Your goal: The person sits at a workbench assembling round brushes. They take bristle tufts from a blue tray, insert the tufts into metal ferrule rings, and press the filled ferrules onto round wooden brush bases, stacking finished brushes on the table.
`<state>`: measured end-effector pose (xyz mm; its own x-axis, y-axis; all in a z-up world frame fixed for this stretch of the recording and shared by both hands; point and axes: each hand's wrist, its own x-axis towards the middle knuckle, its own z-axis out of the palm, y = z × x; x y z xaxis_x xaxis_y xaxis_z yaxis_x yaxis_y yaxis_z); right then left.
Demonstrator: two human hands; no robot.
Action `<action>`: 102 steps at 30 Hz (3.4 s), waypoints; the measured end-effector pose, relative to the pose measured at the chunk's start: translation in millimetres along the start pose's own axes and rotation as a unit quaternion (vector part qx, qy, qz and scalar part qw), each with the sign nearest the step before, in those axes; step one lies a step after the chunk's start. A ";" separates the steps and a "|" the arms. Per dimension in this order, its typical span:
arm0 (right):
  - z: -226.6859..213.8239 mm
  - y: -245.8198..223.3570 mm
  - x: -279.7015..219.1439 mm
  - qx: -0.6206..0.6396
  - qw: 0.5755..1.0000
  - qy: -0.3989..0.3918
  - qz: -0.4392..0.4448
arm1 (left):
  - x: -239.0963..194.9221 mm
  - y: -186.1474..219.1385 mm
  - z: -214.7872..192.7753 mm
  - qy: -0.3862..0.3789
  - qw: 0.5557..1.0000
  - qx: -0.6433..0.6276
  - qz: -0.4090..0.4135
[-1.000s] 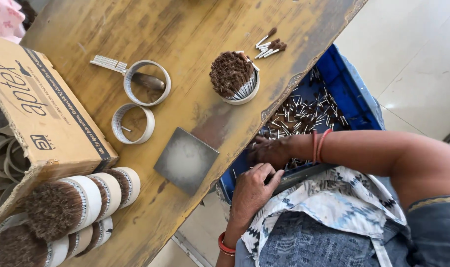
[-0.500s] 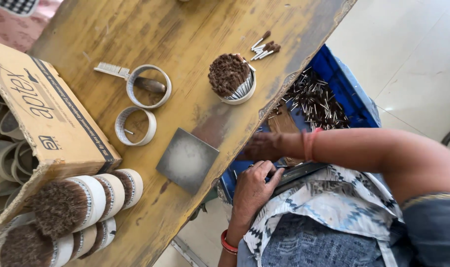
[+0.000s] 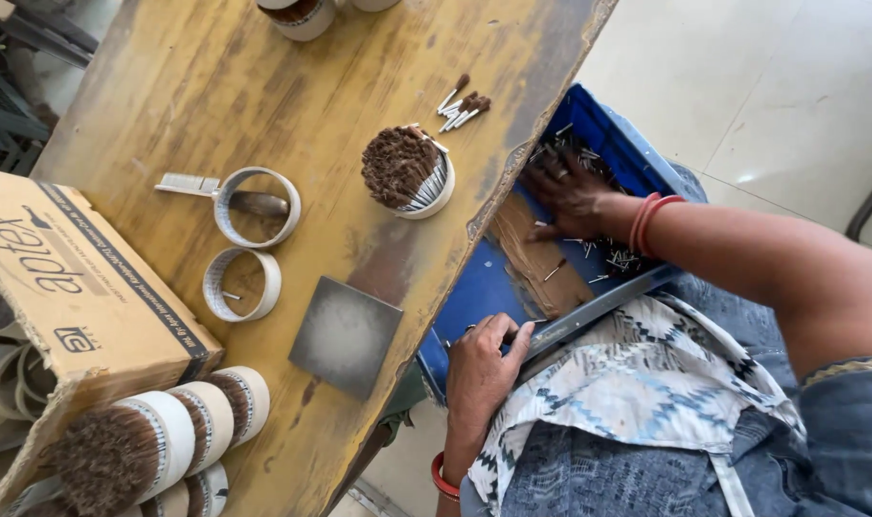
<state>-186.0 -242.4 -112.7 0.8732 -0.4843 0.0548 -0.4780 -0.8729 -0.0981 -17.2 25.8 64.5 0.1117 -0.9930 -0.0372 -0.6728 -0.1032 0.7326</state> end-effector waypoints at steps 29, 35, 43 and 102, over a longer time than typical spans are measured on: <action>-99.4 -62.9 -121.1 0.204 0.968 -0.117 0.091 | 4.0 -153.1 63.9 -0.186 0.923 0.252 -0.223; -104.8 -54.7 -121.6 0.223 0.967 -0.080 0.091 | 28.1 -169.5 86.8 -0.327 0.853 0.282 -0.294; -107.7 -51.3 -118.3 0.241 0.962 -0.084 0.096 | 49.1 -90.4 30.5 -0.129 0.940 -0.131 -0.288; -129.2 -70.7 -138.9 0.371 0.836 0.355 0.193 | 191.3 -71.1 168.0 0.076 0.973 0.202 -0.075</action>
<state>-285.7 -121.1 15.0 0.2649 -0.8641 0.4280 -0.2896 -0.4946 -0.8194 -70.8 -166.3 -108.9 0.3173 -0.9483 0.0011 -0.8703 -0.2908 0.3975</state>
